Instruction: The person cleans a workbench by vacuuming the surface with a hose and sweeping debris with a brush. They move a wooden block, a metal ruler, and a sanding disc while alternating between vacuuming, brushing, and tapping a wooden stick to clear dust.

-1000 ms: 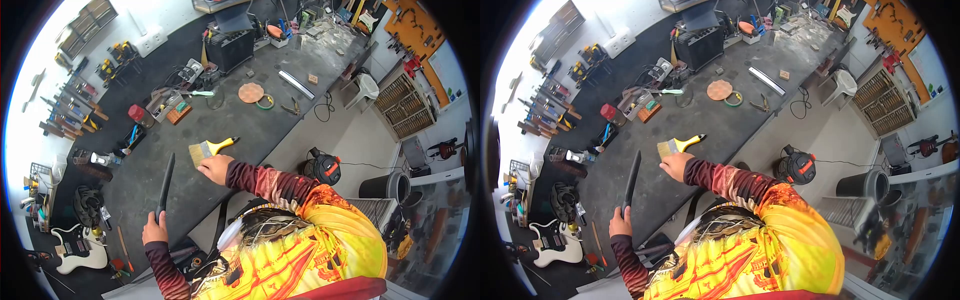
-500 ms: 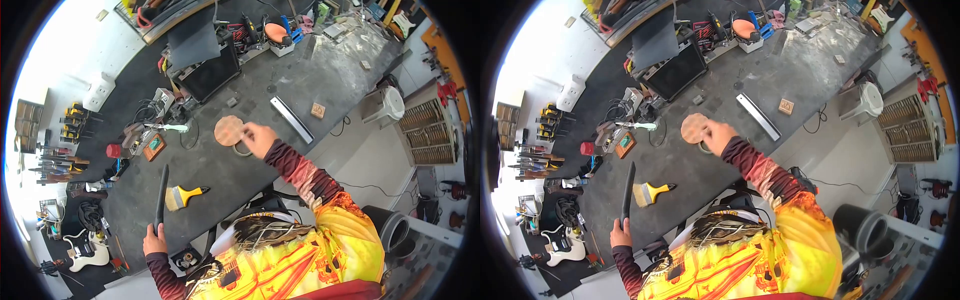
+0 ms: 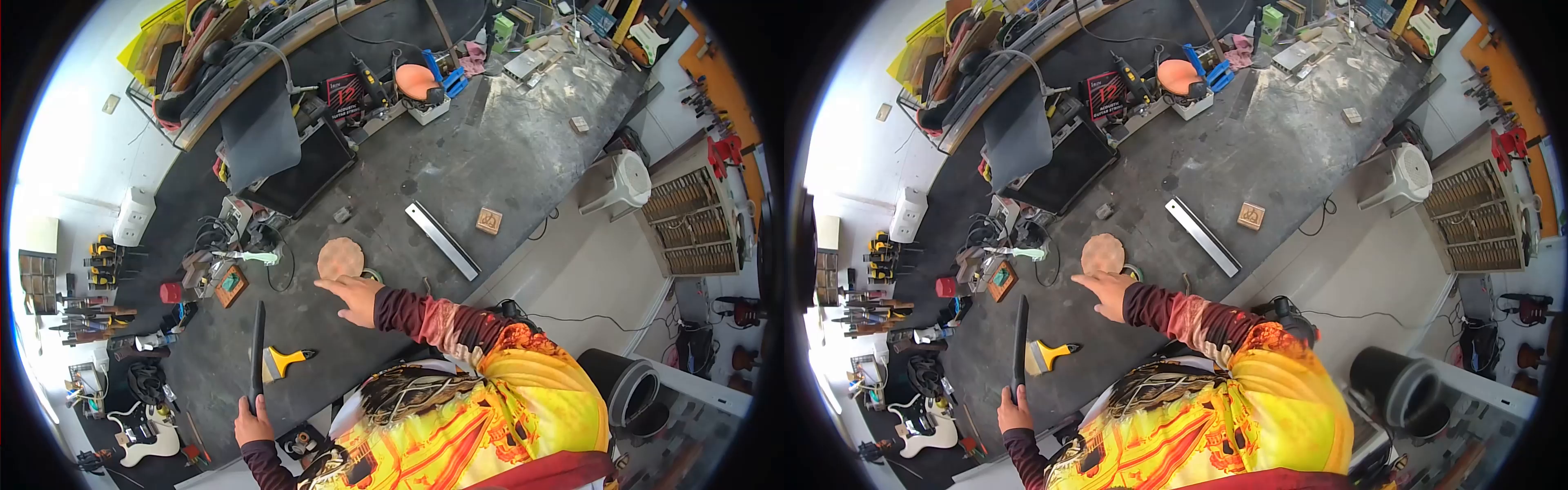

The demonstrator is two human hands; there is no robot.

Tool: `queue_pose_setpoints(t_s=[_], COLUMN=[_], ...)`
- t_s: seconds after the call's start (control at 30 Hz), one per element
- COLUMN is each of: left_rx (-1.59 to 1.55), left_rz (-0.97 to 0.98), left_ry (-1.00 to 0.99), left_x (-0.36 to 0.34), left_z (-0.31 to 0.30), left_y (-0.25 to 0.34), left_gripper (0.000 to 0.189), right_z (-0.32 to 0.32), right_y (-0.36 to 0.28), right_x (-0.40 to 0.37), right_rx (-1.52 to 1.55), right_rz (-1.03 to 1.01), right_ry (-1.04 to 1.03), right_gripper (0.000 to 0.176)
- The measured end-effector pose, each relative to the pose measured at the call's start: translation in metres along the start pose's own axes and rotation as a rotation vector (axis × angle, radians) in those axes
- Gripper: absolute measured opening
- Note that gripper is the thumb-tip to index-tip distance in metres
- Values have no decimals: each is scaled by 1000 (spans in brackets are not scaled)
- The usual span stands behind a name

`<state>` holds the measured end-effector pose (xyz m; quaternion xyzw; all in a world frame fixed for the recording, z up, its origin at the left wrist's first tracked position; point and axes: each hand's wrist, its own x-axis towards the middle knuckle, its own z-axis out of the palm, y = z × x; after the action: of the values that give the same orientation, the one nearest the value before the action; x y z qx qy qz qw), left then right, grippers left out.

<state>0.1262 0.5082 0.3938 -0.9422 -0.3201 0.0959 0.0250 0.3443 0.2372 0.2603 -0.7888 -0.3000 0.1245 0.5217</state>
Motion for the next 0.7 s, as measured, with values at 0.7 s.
queue_pose_setpoints(t_s=[0.7], left_rx=[-350], left_rz=[-181], left_ry=[-51], left_x=[-110], left_z=[64], left_y=[-117], left_gripper=[49], right_z=[48], right_y=[-55], right_x=[-111], right_rx=[-408], right_rz=[55], right_ry=[-180], right_gripper=[33])
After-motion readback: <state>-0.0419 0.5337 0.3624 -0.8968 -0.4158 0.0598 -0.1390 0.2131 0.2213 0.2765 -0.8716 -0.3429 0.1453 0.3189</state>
